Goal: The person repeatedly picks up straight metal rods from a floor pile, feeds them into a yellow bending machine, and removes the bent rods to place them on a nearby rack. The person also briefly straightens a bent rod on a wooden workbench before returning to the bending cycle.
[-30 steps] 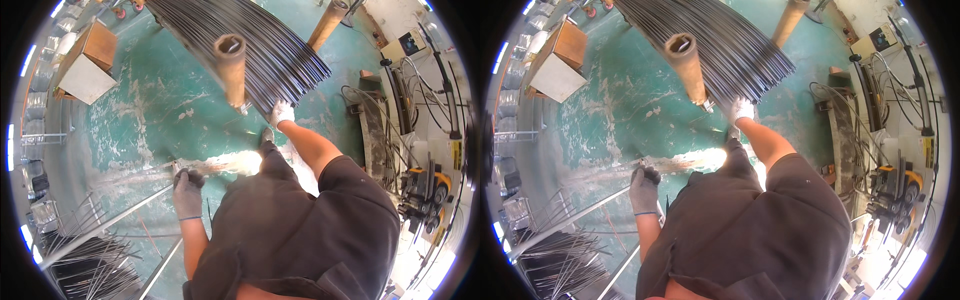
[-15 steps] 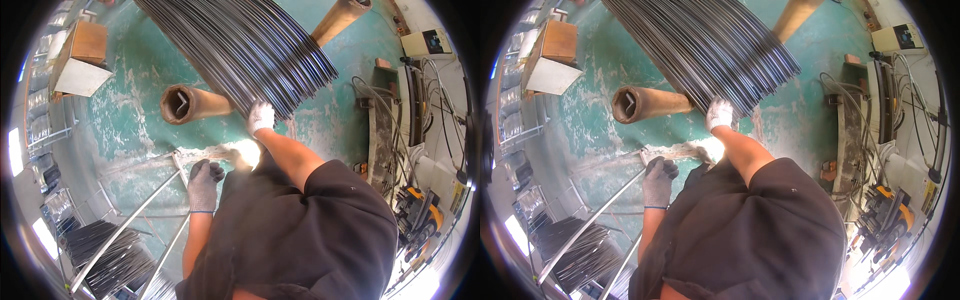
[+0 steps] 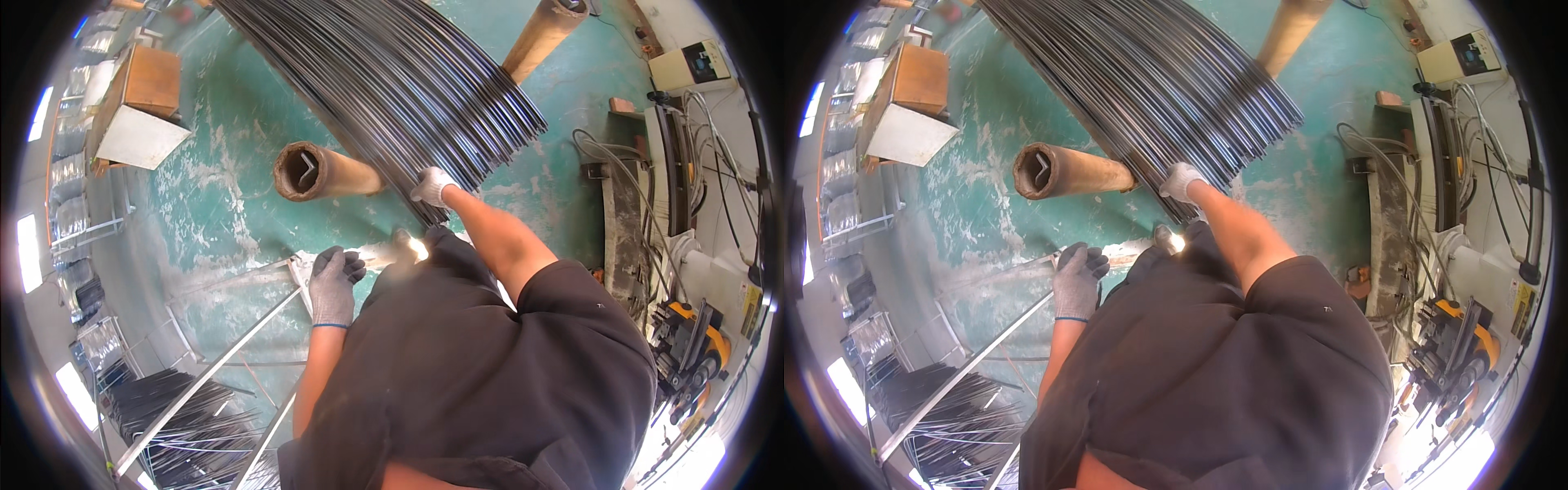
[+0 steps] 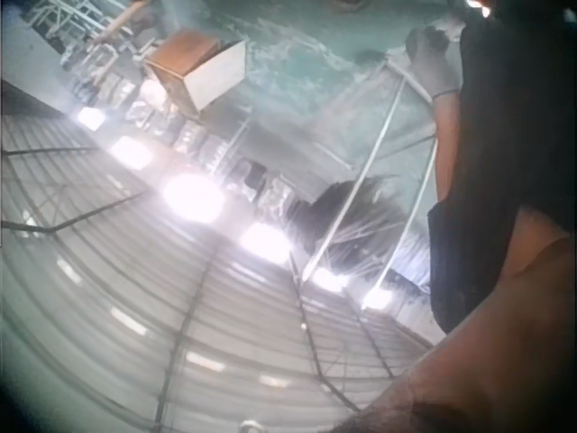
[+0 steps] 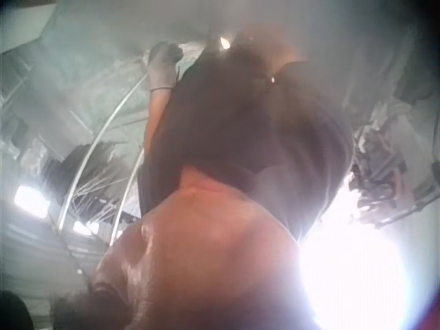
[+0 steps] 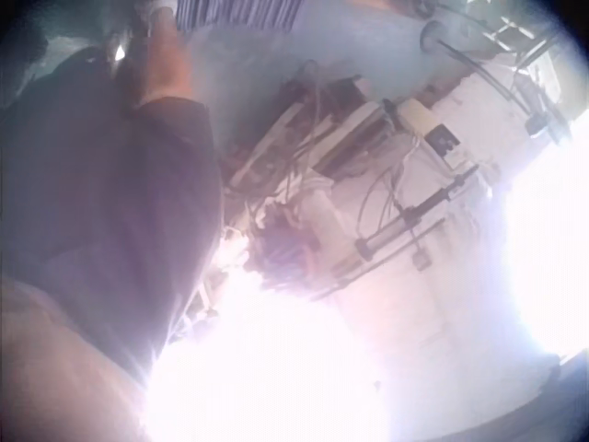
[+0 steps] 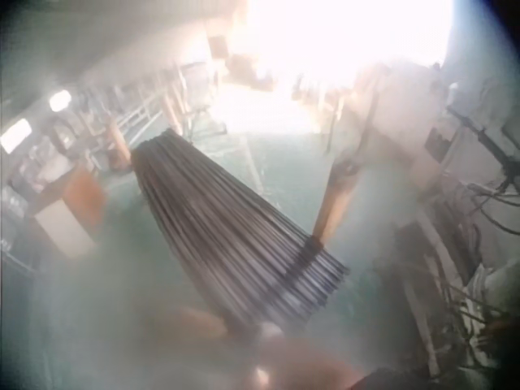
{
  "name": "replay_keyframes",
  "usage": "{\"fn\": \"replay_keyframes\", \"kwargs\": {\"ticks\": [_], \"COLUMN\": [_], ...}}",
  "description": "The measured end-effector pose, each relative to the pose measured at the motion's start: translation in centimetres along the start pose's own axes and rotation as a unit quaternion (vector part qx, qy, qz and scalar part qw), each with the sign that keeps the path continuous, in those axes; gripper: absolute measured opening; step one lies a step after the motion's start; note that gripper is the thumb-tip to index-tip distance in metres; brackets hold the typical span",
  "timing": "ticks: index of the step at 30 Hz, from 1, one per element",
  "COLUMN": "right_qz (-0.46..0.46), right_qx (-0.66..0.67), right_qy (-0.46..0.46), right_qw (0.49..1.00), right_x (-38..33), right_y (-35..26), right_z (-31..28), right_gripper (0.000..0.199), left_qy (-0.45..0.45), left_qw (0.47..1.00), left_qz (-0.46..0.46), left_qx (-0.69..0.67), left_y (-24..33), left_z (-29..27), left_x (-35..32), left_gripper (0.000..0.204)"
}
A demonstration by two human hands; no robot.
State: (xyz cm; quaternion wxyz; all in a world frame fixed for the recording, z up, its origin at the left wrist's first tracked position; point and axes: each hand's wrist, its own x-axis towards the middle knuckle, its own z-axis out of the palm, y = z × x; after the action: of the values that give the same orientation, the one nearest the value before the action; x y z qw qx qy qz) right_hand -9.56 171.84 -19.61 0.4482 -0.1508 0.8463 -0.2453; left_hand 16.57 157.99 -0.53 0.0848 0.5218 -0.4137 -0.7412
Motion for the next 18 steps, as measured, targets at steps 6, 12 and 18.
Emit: {"fn": "replay_keyframes", "kwargs": {"ticks": [6, 12, 18], "right_qz": [-0.022, 0.002, 0.031], "right_qx": [0.239, 0.157, 0.076], "right_qy": [-0.049, -0.037, 0.025], "right_qw": [0.970, 0.987, 0.996], "right_x": [0.1, -1.0, -7.9], "right_y": [2.0, 0.6, -1.5], "right_z": [-1.7, -2.4, -4.2], "right_gripper": [0.086, 0.083, 0.062], "left_qy": [-0.017, -0.088, -0.153], "left_qw": [1.000, 0.996, 0.984], "left_qz": [0.000, -0.007, -0.032], "left_qx": [-0.009, 0.034, 0.081], "left_y": [-0.3, -1.0, -1.3], "left_z": [-0.1, 0.3, 2.8], "left_x": [1.8, 4.0, 5.9], "left_gripper": [0.023, 0.025, 0.026]}}
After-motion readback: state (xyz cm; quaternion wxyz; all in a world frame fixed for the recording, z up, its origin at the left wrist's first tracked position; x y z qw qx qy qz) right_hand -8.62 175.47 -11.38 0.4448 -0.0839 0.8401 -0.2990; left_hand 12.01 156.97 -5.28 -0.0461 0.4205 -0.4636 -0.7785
